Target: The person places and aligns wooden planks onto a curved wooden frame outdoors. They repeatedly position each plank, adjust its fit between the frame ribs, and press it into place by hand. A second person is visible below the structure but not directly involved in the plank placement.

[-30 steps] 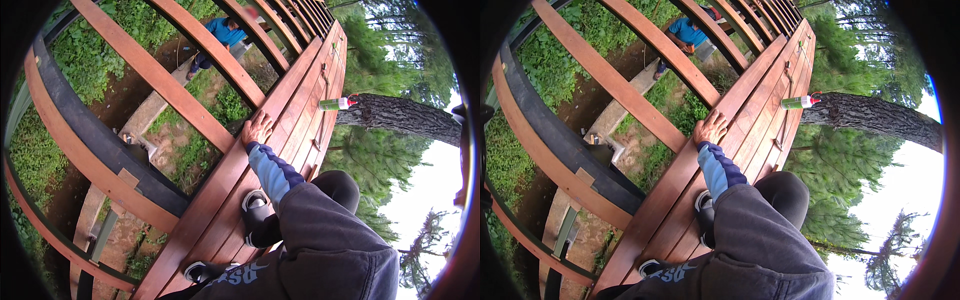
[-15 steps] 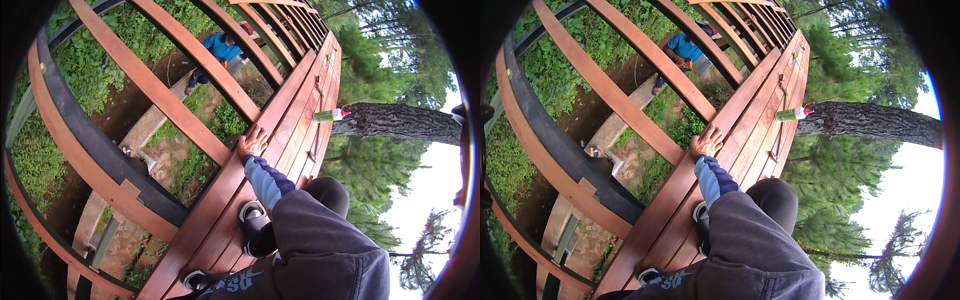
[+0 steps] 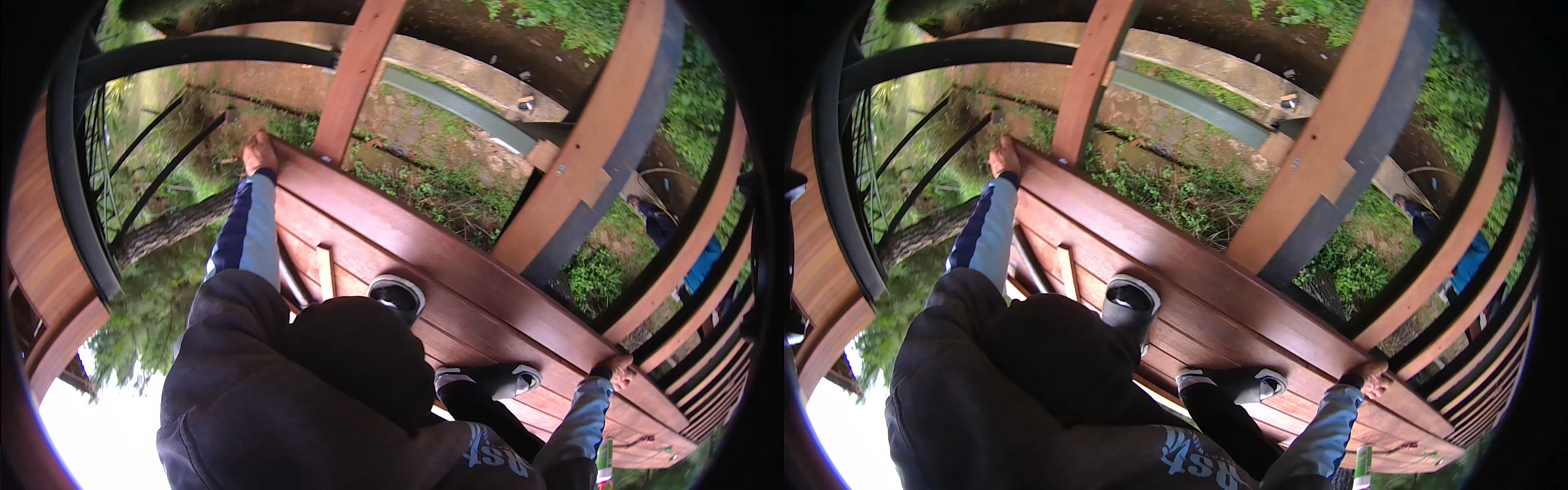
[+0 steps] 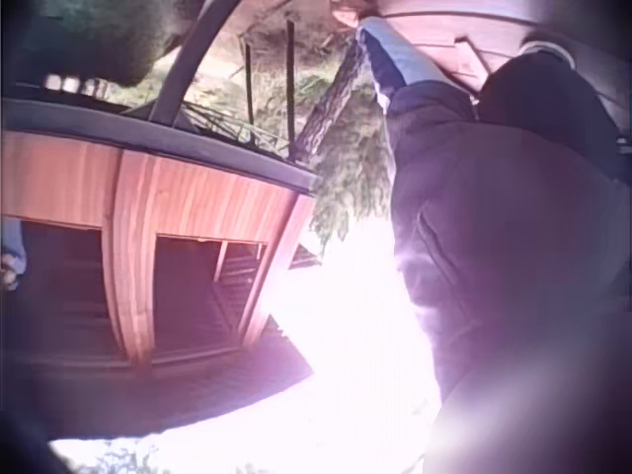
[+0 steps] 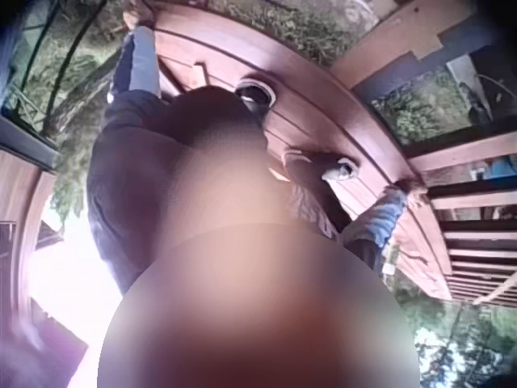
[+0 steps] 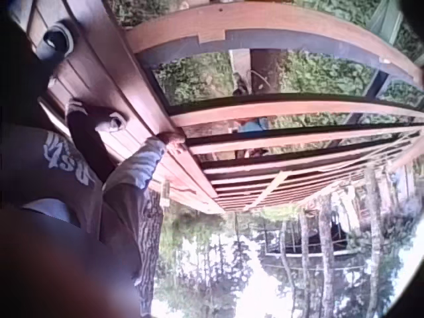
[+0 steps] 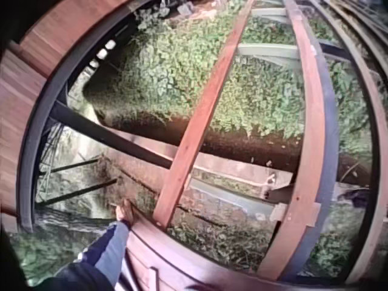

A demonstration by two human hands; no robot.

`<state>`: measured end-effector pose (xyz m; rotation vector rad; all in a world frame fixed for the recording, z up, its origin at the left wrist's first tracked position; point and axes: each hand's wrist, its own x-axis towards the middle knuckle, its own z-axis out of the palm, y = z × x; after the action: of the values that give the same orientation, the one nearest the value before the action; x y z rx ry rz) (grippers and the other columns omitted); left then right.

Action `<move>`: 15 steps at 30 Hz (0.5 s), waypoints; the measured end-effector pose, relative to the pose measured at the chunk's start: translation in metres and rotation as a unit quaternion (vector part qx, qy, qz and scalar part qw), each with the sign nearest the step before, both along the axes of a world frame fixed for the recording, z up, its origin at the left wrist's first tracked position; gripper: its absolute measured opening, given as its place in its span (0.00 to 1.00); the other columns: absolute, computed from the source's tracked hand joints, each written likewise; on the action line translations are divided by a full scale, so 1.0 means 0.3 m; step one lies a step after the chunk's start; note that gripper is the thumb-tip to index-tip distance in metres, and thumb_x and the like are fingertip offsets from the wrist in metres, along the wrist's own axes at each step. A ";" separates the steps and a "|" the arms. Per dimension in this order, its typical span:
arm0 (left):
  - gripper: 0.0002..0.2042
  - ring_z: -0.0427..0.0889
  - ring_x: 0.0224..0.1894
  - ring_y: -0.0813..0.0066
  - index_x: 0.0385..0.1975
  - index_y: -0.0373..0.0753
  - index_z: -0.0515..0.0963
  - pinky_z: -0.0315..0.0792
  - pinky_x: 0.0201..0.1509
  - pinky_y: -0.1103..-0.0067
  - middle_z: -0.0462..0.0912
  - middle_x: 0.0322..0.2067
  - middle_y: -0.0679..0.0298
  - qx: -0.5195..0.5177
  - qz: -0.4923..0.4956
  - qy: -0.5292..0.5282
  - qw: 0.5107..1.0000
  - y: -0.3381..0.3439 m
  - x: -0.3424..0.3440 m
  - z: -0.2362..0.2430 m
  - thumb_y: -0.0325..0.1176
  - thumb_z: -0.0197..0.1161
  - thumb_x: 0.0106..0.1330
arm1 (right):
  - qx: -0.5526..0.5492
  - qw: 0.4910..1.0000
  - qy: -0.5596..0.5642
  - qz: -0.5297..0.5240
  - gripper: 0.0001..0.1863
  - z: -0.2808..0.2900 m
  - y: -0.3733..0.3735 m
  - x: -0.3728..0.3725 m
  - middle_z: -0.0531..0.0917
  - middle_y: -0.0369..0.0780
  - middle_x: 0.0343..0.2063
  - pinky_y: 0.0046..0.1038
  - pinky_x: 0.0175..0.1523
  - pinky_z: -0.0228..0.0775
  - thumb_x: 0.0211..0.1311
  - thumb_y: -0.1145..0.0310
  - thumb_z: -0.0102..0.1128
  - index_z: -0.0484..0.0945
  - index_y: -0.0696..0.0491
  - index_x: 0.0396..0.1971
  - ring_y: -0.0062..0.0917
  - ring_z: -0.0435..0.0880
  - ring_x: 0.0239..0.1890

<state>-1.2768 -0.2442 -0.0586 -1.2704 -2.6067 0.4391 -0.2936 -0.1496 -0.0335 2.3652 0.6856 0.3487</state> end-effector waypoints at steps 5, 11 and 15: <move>0.28 0.75 0.47 0.44 0.39 0.39 0.80 0.69 0.52 0.62 0.78 0.40 0.43 0.144 0.277 -0.175 0.934 0.183 0.255 0.189 0.56 0.38 0.66 | -0.117 0.993 0.001 0.033 0.14 0.002 0.015 0.048 0.60 0.48 0.58 0.45 0.49 0.69 0.67 0.58 0.39 0.66 0.28 0.50 0.51 0.66 0.54; 0.28 0.74 0.50 0.46 0.44 0.41 0.78 0.66 0.56 0.63 0.77 0.44 0.44 0.147 0.298 -0.195 0.923 0.246 0.340 0.292 0.56 0.37 0.66 | -0.124 0.991 -0.009 0.052 0.13 -0.009 0.028 0.043 0.59 0.48 0.56 0.45 0.49 0.67 0.66 0.57 0.40 0.65 0.28 0.49 0.50 0.66 0.52; 0.27 0.74 0.51 0.46 0.44 0.41 0.78 0.66 0.56 0.63 0.77 0.44 0.45 0.127 0.313 -0.199 0.920 0.237 0.316 0.276 0.56 0.37 0.66 | -0.123 0.991 -0.012 0.057 0.13 -0.002 0.030 0.040 0.59 0.48 0.55 0.45 0.48 0.67 0.66 0.57 0.40 0.65 0.28 0.49 0.49 0.66 0.51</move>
<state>-1.1821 -0.1730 0.0242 -0.4469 -3.2529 -0.0945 -0.2814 -0.1406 -0.0342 2.0908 0.8070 0.3225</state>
